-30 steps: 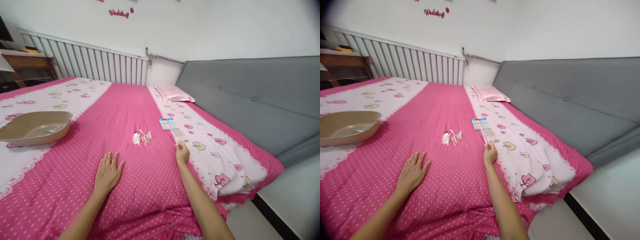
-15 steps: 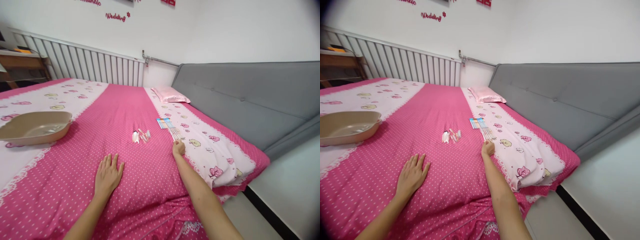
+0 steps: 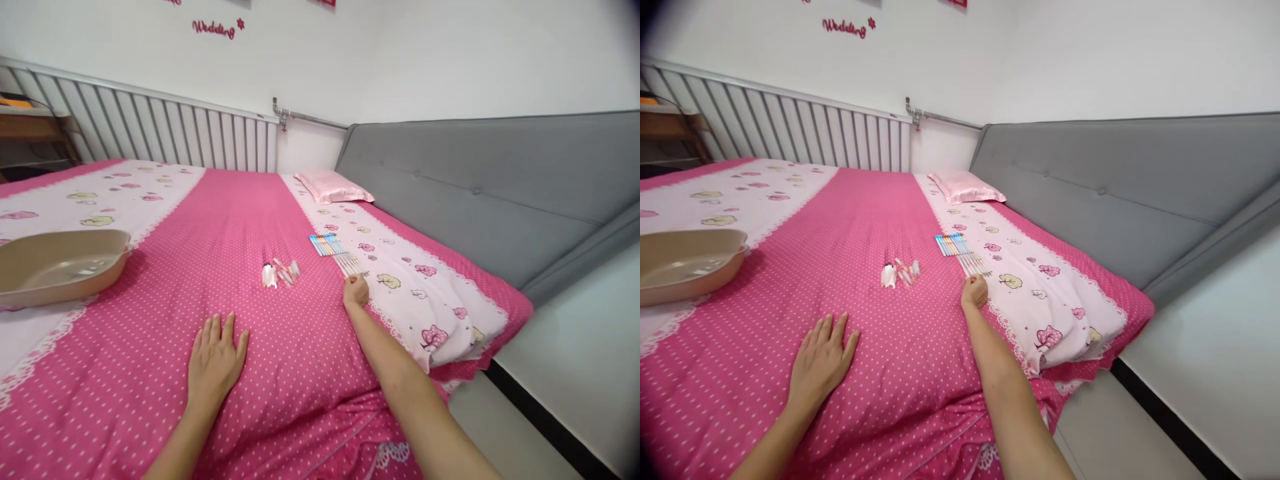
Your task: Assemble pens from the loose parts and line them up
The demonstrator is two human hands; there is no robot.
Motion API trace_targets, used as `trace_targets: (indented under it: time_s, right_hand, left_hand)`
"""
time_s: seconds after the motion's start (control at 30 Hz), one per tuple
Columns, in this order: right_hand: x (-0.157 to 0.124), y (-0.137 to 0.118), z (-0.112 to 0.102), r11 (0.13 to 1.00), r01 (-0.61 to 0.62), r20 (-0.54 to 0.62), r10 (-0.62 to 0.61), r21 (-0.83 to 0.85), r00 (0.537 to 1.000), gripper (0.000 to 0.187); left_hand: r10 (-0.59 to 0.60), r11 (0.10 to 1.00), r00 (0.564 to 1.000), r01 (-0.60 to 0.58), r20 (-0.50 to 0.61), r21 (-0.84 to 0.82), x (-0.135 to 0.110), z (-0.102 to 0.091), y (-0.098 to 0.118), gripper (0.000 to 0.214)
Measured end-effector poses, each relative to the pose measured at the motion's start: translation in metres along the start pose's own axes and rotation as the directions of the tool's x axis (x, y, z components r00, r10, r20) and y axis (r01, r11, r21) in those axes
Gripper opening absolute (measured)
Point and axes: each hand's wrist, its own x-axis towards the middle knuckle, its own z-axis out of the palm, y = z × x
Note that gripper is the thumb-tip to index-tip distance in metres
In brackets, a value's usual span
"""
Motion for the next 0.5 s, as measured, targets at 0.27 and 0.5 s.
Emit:
trace_targets:
  time_s: [0.27, 0.5]
  right_hand:
    - [0.0025, 0.0013, 0.0043, 0.999, 0.03, -0.046, -0.029, 0.012, 0.999, 0.019]
    - [0.0012, 0.0011, 0.0028, 0.999, 0.032, -0.066, -0.031, 0.01, 0.997, 0.021]
  left_hand:
    - [0.008, 1.0, 1.0, -0.008, -0.009, 0.008, 0.0, 0.0, 0.0014, 0.065]
    - [0.0, 1.0, 1.0, 0.0, 0.001, -0.005, -0.0007, -0.0015, 0.0012, 0.066]
